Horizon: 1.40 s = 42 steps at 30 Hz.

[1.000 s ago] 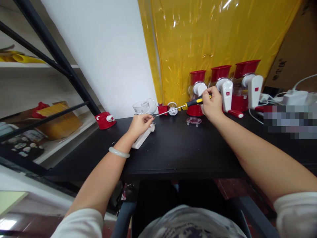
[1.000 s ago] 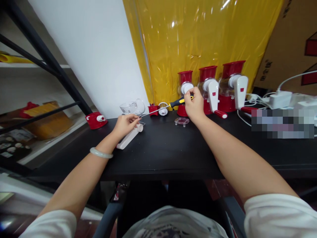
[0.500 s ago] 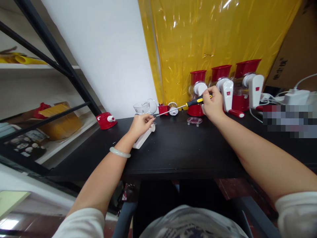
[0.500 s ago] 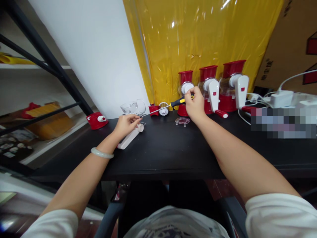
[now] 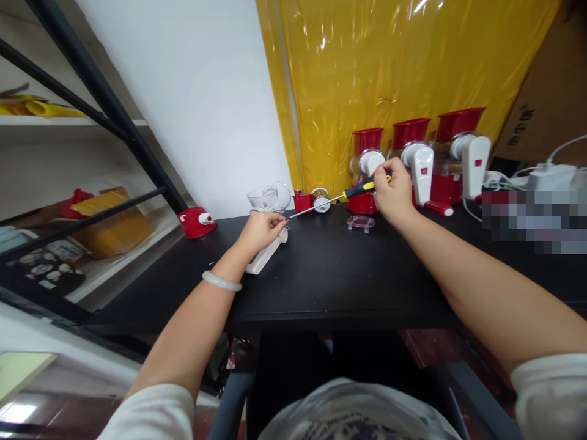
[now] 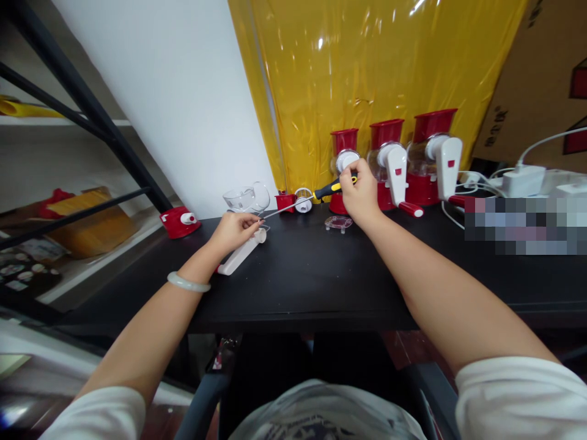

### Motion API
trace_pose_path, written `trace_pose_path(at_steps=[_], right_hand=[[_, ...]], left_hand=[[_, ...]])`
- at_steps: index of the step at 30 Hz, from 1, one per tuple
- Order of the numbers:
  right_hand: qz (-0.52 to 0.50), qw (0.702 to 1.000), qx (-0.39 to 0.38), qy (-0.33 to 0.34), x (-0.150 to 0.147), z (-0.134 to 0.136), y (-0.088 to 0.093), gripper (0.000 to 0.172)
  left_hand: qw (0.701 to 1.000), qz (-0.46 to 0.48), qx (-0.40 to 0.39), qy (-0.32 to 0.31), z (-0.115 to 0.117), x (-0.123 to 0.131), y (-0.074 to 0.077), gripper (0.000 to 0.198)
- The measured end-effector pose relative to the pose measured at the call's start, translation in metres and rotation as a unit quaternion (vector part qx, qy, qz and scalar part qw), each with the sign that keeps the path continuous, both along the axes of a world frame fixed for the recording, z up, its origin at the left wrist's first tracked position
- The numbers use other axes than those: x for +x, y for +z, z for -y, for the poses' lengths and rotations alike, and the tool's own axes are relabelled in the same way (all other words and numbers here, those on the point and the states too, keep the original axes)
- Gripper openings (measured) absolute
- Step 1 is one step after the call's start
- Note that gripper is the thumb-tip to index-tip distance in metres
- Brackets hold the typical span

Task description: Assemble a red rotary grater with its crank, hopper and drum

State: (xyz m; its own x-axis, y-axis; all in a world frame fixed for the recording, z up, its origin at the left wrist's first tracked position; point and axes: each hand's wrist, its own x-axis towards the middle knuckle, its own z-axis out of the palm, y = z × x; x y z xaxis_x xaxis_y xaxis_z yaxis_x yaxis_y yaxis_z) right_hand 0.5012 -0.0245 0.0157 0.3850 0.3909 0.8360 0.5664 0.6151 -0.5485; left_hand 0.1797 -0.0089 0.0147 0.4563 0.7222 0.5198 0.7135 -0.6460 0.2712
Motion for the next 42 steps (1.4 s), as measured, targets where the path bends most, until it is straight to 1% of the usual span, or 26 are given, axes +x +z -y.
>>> trace_pose_path(at_steps=[4,12,22,42], right_hand=[[0.002,1.0,0.005,0.006,0.0001,-0.0013,-0.0004,0.014],[-0.003,1.0,0.002,0.004,0.0012,-0.0026,-0.0017,0.014],[-0.002,1.0,0.004,0.004,0.002,-0.0026,-0.0008,0.015],[0.017,1.0,-0.001,-0.002,0.0007,-0.0003,-0.0006,0.012]], left_hand=[[1.0,-0.022,-0.001,0.005,0.003,0.001,0.0022,0.025],[1.0,-0.011,-0.004,0.001,0.0008,0.0004,-0.0007,0.027],[1.0,0.016,-0.022,-0.004,0.0023,0.0007,-0.0003,0.027],[1.0,0.0,-0.02,-0.003,0.0012,-0.0009,0.0009,0.026]])
